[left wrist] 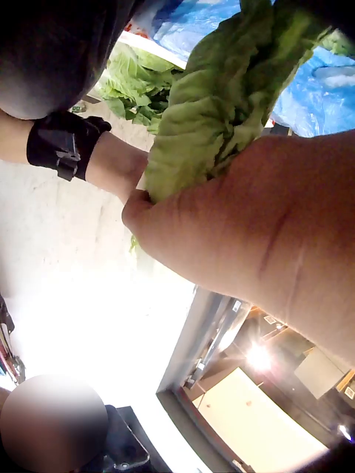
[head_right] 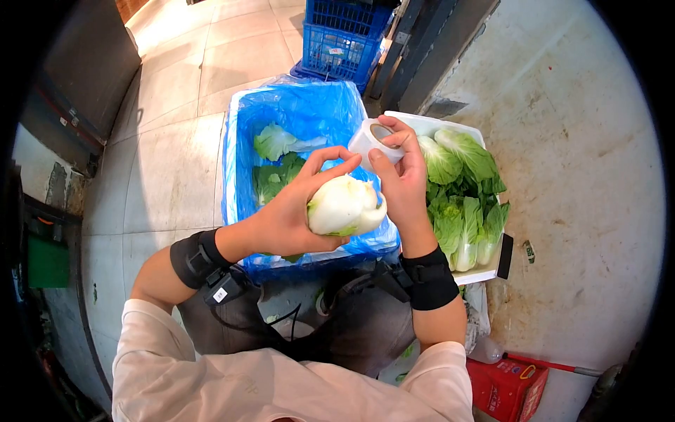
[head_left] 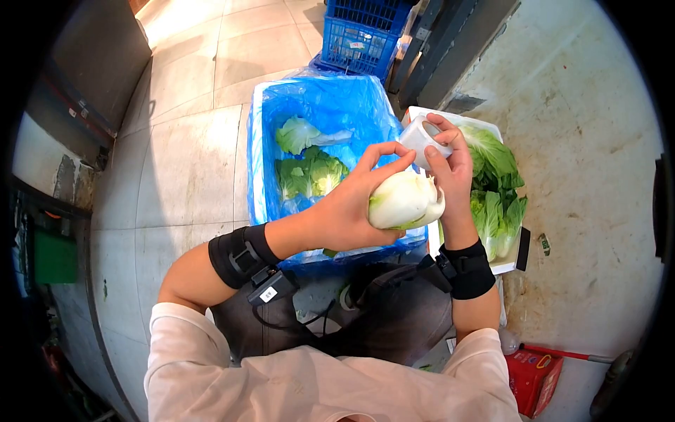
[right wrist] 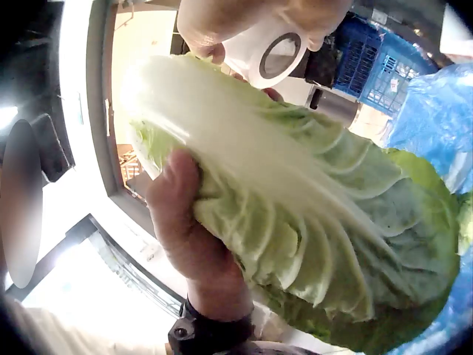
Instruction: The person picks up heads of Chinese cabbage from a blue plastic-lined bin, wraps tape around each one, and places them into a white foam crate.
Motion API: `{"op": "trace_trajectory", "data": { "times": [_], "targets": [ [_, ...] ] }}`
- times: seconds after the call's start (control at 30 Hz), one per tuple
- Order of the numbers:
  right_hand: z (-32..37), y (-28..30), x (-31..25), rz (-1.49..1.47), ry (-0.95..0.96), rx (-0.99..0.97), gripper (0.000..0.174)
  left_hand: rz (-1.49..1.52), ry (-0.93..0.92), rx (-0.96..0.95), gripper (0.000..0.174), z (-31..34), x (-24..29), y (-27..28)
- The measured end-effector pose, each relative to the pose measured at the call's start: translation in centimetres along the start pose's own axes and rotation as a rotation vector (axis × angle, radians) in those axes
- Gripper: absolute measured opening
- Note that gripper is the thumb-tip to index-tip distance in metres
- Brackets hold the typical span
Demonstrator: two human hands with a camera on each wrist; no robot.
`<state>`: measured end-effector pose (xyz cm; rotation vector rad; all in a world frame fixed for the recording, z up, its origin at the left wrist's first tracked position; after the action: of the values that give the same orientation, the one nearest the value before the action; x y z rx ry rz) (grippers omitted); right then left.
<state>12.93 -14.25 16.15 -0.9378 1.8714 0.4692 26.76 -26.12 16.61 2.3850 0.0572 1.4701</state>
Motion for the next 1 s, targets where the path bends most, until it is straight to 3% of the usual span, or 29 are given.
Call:
{"op": "trace_trajectory", "data": {
  "times": [0.13,0.33,0.43,0.67,0.73,0.8,0.9,0.93,1.0],
  "targets": [
    [-0.2,0.1,0.4,0.029,0.038,-0.061,0.018,0.002,-0.028,-0.019,0.101,0.1,0.1,0.0],
    [-0.3,0.3,0.9,-0.051,0.057,0.006,0.015,0.026,-0.025,-0.029,0.092,0.2,0.2,0.0],
    [-0.1,0.2,0.6,-0.195,-0.022,0.082,0.012,-0.158,0.049,-0.019,0.085,0.2,-0.6,0.5],
    [0.3,-1.1,0.4,-0.217,-0.134,-0.037,0.012,-0.098,0.000,-0.072,0.083,0.1,-1.2,0.5],
    [0.7,-1.4,1.3,-0.314,-0.393,-0.027,0.013,-0.147,-0.087,-0.079,0.088,0.0,-0.9,0.3],
    [0.7,-1.3,1.7,-0.327,-0.474,-0.001,0.012,-0.126,-0.045,-0.081,0.090,0.1,-1.3,0.2],
    [-0.2,-1.5,0.1,0.057,-0.129,-0.043,0.022,-0.103,0.048,-0.084,0.092,0.3,-2.0,0.2],
    [-0.3,-0.9,0.2,0.055,-0.137,-0.039,0.022,-0.108,0.098,-0.083,0.093,0.4,-2.2,0.2],
    [-0.2,-0.8,-1.0,0.643,0.065,-0.246,0.026,-0.123,0.118,-0.093,0.091,0.6,-2.5,0.1]
  ]
}}
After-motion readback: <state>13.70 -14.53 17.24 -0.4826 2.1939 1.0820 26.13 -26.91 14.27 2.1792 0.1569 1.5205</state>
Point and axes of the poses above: each hand's wrist, its own z-axis away from the middle knuckle, its own y-axis out of the back of the hand, x = y × z, the point moved 5 cm from there along -z, towards the middle knuckle, and after that the axes turned 9 degrees about -x, right-handed, at the moved point
